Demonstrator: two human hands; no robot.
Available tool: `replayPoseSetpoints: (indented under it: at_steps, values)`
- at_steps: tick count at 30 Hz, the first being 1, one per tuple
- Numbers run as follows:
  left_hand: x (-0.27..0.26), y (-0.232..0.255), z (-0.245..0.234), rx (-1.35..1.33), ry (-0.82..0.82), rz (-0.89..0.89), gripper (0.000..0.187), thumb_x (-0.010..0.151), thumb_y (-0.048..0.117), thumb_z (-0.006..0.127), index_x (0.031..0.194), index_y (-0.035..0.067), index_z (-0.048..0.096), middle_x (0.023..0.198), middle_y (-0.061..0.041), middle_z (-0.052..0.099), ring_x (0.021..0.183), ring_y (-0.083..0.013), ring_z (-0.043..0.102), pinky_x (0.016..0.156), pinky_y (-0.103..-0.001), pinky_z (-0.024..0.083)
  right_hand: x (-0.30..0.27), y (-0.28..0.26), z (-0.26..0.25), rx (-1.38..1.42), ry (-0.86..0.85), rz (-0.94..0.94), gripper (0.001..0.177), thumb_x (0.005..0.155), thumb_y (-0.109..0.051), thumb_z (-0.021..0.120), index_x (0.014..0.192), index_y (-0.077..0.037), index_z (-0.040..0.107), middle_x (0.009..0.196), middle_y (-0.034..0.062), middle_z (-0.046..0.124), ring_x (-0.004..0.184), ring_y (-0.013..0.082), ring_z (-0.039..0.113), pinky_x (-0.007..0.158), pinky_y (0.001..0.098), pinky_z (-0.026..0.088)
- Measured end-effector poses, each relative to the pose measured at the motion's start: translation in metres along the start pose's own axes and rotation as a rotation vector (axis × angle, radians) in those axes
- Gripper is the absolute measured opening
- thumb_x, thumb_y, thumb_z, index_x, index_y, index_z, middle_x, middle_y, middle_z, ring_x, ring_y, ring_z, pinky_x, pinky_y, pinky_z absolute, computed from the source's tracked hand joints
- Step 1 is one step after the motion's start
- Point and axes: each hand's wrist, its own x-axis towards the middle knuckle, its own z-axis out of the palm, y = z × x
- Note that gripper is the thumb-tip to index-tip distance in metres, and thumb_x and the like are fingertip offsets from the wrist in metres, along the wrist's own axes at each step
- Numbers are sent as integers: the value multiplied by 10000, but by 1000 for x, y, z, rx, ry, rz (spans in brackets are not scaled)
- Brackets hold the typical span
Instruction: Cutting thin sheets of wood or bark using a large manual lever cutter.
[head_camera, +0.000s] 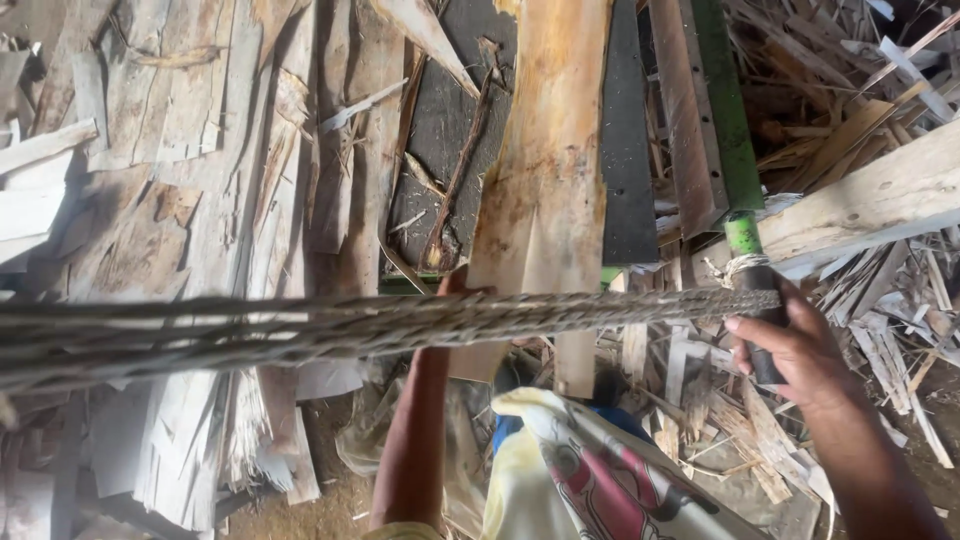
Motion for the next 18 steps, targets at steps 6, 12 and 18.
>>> replayPoseSetpoints:
  at_steps: [6, 12, 18]
  values:
    - [48, -12, -61, 178, -33, 126, 723, 790, 256, 834, 1397, 9, 528, 1314, -170, 646, 1197, -261, 610, 1019, -392, 491, -6, -7, 6, -11, 34, -33, 601, 806, -31, 712, 1362, -45, 484, 816, 74, 589, 585, 155, 583, 397, 323, 509]
    - [-15, -18, -166, 146, -117, 61, 647, 770, 167, 802, 1373, 46, 601, 1216, -147, 759, 1125, -271, 690, 971, -388, 534, -1, 24, -30, -17, 46, -71, 465, 894, 28, 681, 1332, -17, 532, 853, 103, 601, 604, 183, 584, 426, 343, 472]
    - [-43, -42, -210, 239, -125, 5, 506, 841, 176, 767, 1320, 54, 661, 1166, -134, 797, 1063, -265, 730, 945, -401, 552, -3, 38, -32, -83, 87, -111, 331, 946, 51, 681, 1242, 52, 533, 845, 151, 586, 588, 220, 574, 412, 380, 467]
